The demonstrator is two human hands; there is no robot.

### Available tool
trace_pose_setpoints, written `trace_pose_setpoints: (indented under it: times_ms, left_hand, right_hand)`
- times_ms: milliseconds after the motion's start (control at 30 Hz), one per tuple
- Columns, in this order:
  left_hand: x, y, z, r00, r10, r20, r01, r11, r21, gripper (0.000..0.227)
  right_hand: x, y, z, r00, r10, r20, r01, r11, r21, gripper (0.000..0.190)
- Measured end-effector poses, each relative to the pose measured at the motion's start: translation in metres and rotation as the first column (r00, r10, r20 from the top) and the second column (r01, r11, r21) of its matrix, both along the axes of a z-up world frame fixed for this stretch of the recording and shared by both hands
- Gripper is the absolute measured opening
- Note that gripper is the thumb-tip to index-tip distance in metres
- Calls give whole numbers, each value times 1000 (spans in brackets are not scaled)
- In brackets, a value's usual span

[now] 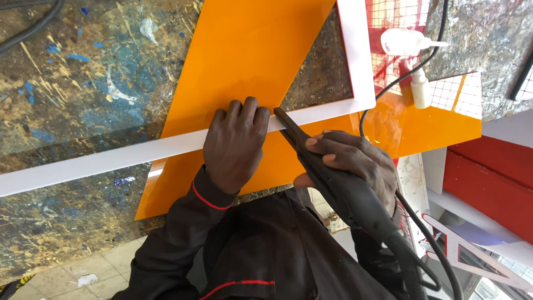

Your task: The person uses a hot glue gun to attach a white plastic strip to the edge of a large orange and red acrylic sheet. They apply liquid adhesive from a bottle to reinforce the bond and press the strip into place. The person then uses the hot glue gun again to secure the strip along the edge of the sheet.

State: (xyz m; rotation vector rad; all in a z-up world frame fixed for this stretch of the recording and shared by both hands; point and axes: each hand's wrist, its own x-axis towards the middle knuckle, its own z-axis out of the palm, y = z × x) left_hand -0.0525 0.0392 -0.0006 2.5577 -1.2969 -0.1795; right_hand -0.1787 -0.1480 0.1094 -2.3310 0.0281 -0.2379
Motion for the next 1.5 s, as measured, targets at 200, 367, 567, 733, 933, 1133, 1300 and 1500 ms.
trace_pose_setpoints:
  times_ms: [200, 367, 567, 733, 933, 1133, 1300, 1500]
  left_hand:
    - [-2, 1, -6, 1000, -18, 4, 18, 1000, 15, 31]
    - [-2, 1, -8, 1000, -15, 1, 15, 1000, 2, 30]
    - [-3, 1, -8, 1000, -10, -12, 11, 1000, 25, 29]
    - [0, 0, -6, 1000, -16, -18, 16, 999, 39, 26]
    - [-2, 0, -6, 1000, 9, -30, -9, 1000, 11, 25]
    - [-2, 1, -7, 998, 5, -58, -5, 1000, -6, 29]
    - [-3, 1, -8, 999, 12, -49, -12, 1000, -10, 32]
    - [-1, 1, -6, 998, 11, -59, -12, 1000, -6, 32]
  right_hand:
    - [7, 3, 3, 1000, 5, 1, -5, 998, 64, 57]
    - [6, 3, -1, 1000, 16, 2, -16, 1000, 6, 58]
    - [5, 2, -5, 1000, 4, 11, -5, 1000, 16, 61]
    - [5, 3, -11, 999, -11, 47, 12, 1000, -25, 58]
    - [5, 4, -14, 999, -39, 15, 40, 998, -43, 58]
    - [4, 6, -13, 998, -57, 33, 58, 998, -5, 66]
    - [1, 2, -15, 999, -39, -1, 39, 997, -65, 63]
    - [3, 2, -15, 999, -42, 29, 41, 999, 34, 65]
